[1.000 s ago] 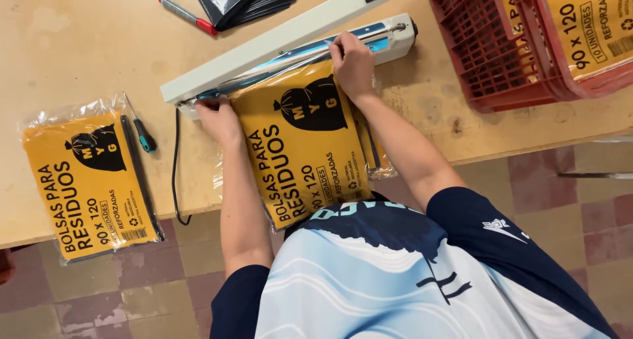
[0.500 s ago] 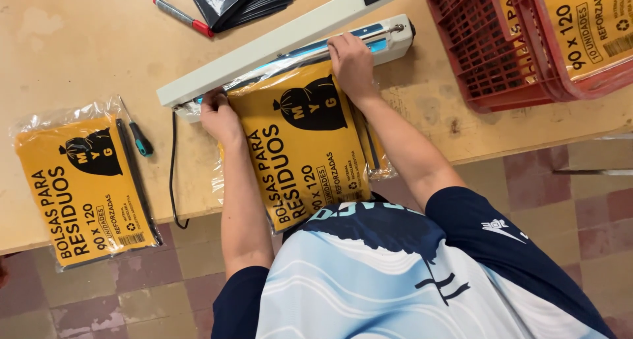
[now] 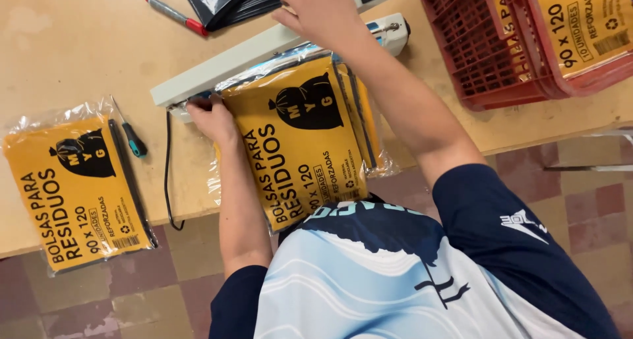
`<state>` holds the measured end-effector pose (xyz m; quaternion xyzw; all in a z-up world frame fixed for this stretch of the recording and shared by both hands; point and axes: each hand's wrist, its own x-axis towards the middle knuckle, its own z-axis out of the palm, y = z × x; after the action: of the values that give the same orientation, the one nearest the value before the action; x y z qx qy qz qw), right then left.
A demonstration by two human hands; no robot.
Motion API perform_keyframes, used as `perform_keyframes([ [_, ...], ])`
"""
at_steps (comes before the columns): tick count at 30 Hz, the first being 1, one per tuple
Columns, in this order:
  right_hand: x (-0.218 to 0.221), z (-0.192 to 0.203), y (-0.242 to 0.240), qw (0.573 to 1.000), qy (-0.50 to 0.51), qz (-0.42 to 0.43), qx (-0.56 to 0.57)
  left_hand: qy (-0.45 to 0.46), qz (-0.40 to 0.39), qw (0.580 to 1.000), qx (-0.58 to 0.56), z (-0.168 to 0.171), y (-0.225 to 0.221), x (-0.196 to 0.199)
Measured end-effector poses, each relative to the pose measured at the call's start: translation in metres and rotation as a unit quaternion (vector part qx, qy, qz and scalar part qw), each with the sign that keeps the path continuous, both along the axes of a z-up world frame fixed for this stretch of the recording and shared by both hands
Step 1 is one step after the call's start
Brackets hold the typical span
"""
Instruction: Sealing the open ends of plastic bag retail packs using a manual heat sealer and organizing them into a crate.
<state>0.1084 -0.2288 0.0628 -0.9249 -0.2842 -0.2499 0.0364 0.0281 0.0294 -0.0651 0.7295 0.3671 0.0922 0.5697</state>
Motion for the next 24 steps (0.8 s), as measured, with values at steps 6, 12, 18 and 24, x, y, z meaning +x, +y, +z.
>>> perform_keyframes([
  [6,0.020,-0.043,-0.005,0.894,0.420,-0.143,-0.056,-0.011,0.018,0.999,0.032,-0.018,0.006,0.003],
  [12,0.015,-0.056,0.000,0.855,0.488,-0.174,0.014,-0.034,0.010,0.997,0.068,-0.020,0.009,0.003],
  [18,0.010,-0.084,-0.002,0.877,0.424,-0.208,0.092,-0.196,-0.082,0.973,0.093,-0.015,0.009,-0.006],
  [24,0.009,-0.098,-0.004,0.879,0.423,-0.213,0.062,-0.110,-0.114,0.980,0.118,-0.018,0.012,-0.020],
])
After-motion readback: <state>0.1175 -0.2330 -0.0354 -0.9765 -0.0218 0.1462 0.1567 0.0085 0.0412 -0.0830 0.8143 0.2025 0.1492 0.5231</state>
